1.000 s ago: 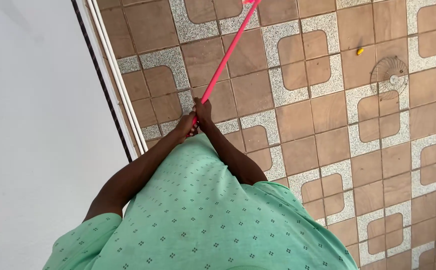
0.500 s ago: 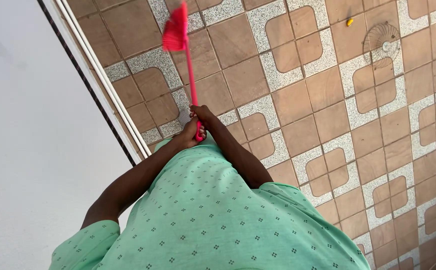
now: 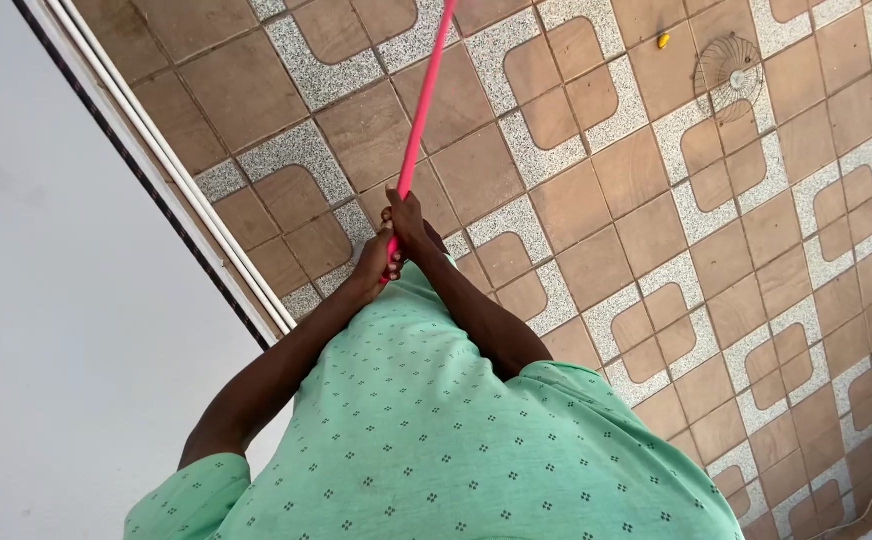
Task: The person is sweeping a tiled outdoor floor using a pink broom.
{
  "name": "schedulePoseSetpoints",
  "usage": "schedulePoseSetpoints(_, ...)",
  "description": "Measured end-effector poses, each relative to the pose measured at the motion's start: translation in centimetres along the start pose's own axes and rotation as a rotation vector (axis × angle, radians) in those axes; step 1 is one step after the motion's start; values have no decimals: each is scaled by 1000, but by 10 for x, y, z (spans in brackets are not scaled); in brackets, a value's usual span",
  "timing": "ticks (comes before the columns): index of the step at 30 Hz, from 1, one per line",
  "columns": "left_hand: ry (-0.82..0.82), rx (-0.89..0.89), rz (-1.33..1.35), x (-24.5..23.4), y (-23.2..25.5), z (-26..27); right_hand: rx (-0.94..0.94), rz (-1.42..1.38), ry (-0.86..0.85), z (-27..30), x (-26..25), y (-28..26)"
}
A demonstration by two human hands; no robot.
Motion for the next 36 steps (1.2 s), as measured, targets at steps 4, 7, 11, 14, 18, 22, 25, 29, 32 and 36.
schedulePoseSetpoints(4, 243, 134, 127, 1, 33, -6, 113, 36, -308, -9, 56, -41)
schedulePoseSetpoints(7, 290, 232, 202, -13, 69, -26, 163, 148, -458, -36, 104, -57)
schedulePoseSetpoints(11, 379, 216, 262, -68, 115, -79, 230, 175, -622, -105, 158, -42)
schedulePoseSetpoints(14, 396, 183, 245, -113, 155, -106, 184, 136, -748, -163, 193, -18)
schedulePoseSetpoints(18, 176, -122, 197, -141, 197, -148, 232, 191, -380, -221, 190, -6)
schedulePoseSetpoints(22, 137, -208, -20, -128, 257, -174, 182, 302, 32, -270, 183, -50)
schedulePoseSetpoints(25, 112, -140, -279, -94, 311, -153, 79, 137, 213, -269, 184, -94)
schedulePoseSetpoints(29, 198, -51, -335, -69, 332, -122, 40, 18, 81, -232, 205, -148)
schedulePoseSetpoints(32, 273, 1, -187, -60, 347, -117, -20, -151, -158, -223, 237, -198)
schedulePoseSetpoints(36, 347, 131, 51, -88, 384, -141, 135, -78, -437, -249, 306, -229)
Point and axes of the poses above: each hand's wrist, its own z-axis away from the middle knuckle, its own x-axis out of the palm, y = z × x, the point moved 3 cm from there along -z, towards the middle knuckle, and after that the axes turned 1 degree about x, right-handed, at the moved point
